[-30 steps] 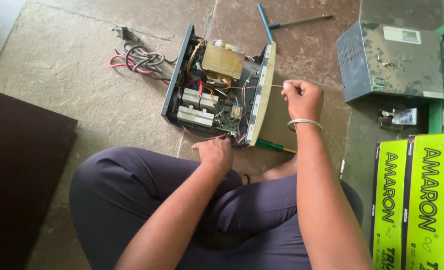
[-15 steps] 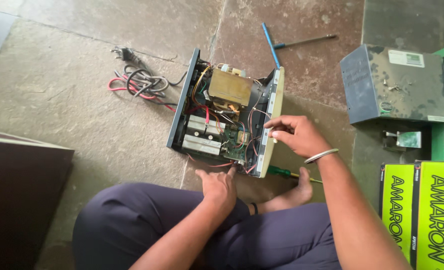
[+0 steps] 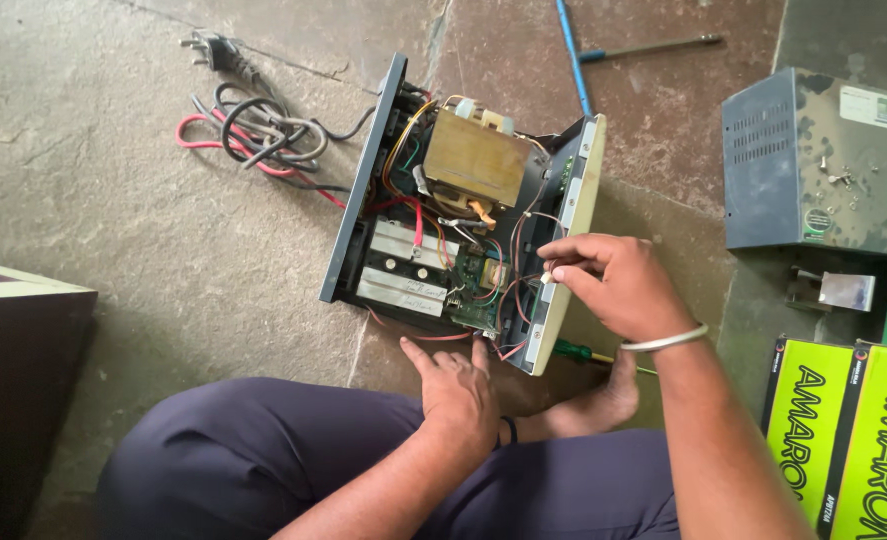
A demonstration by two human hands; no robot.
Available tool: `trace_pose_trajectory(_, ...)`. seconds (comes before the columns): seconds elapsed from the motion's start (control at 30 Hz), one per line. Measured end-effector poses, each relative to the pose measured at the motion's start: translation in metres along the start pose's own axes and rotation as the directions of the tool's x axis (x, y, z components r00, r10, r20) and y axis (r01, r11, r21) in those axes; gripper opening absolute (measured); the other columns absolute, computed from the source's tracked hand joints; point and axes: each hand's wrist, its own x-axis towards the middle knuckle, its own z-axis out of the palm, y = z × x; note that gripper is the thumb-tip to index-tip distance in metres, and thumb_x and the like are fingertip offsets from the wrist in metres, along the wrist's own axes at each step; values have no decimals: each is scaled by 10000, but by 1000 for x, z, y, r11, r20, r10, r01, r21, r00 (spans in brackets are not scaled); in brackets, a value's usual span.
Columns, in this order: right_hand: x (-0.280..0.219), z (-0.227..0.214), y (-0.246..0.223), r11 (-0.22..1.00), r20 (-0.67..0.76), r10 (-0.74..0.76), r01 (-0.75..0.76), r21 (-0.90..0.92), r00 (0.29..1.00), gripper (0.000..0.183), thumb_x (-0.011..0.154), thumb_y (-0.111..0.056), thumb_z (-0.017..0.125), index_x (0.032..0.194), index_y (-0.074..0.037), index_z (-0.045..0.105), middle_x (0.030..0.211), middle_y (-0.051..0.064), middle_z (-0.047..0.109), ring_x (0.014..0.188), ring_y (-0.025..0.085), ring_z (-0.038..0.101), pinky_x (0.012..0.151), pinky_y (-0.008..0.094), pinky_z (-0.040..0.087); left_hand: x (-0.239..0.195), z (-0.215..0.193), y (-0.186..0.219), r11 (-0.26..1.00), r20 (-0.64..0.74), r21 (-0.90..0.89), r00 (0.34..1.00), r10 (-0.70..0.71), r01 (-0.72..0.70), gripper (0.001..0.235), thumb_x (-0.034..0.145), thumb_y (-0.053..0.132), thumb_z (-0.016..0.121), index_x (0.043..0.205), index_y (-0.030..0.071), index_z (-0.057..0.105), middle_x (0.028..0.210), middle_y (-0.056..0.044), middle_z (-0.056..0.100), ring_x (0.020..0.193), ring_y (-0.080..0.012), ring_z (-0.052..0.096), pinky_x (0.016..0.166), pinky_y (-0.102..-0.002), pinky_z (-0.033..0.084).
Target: The person sits on the floor and works on an open electronic device, using a screwdriver to tighten connections and manipulating wires and components inside the casing. The person adjusts wires and secures parts within the device.
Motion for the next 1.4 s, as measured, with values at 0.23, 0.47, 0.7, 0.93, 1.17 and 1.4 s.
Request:
trace_pose_trajectory(0.23, -11, 1, -26, 965, -128, -137, 104, -240, 982, 163, 838, -114, 810, 1001, -102, 816, 888, 86, 721, 744, 189, 698, 684, 308, 546, 4, 1, -5, 998, 18, -65, 1000, -14, 15, 803, 992, 312, 603, 1648, 104, 189, 1339, -157, 621, 1248, -356, 572, 1125, -804, 116)
trace_pose_trajectory(0.47, -6, 3, -14, 930, -103, -333, 309, -199, 937, 141, 884, -66, 764, 1023, -70, 786, 989, 67, 738, 899, 153, 712, 802, 278, 553, -14, -16, -24, 941, -131, -316, 988, 85, -123, 671, 898, 392, 708, 1420, 61, 447, 1256, -157, 660, 1168, -340, 621, 988, -616, 464)
trace_pose_trajectory(0.7, 1, 8, -5, 932, -31, -343, 336, -133, 939, 113, 919, -54, 735, 1026, -40, 767, 988, 75, 742, 906, 159, 710, 817, 282, 552, -34, -57, -65, 617, -803, -527, 580, -137, -584, 280, 847, 249, 736, 1103, 135, 733, 956, -96, 743, 905, -319, 711, 760, -443, 555)
trace_pose_trajectory(0.93, -6, 21, -19, 878, -39, -443, 425, -223, 895, 114, 880, -47, 719, 985, -35, 761, 924, 100, 725, 900, 226, 694, 820, 329, 536, -28, -72, -65, 524, -869, -490, 436, -234, -696, 276, 856, 167, 728, 1129, 128, 731, 983, -53, 752, 929, -291, 718, 785, -400, 557)
trace_pose_trajectory(1.17, -1, 24, -9, 870, 13, -453, 445, -210, 892, 110, 872, -110, 699, 920, -17, 732, 833, 126, 666, 807, 271, 647, 754, 376, 506, -13, -63, -62, 529, -867, -490, 451, -214, -692, 159, 884, 189, 720, 1026, 145, 775, 944, -52, 744, 899, -282, 715, 768, -398, 556)
trace_pose_trajectory(1.4, 1, 22, -4, 888, 34, -437, 437, -146, 899, 112, 859, -104, 646, 867, -4, 695, 808, 128, 667, 775, 263, 657, 742, 362, 510, -5, -58, -61, 631, -926, -341, 366, -97, -697, 161, 912, 249, 727, 1013, 128, 756, 913, -77, 720, 895, -310, 693, 764, -426, 540)
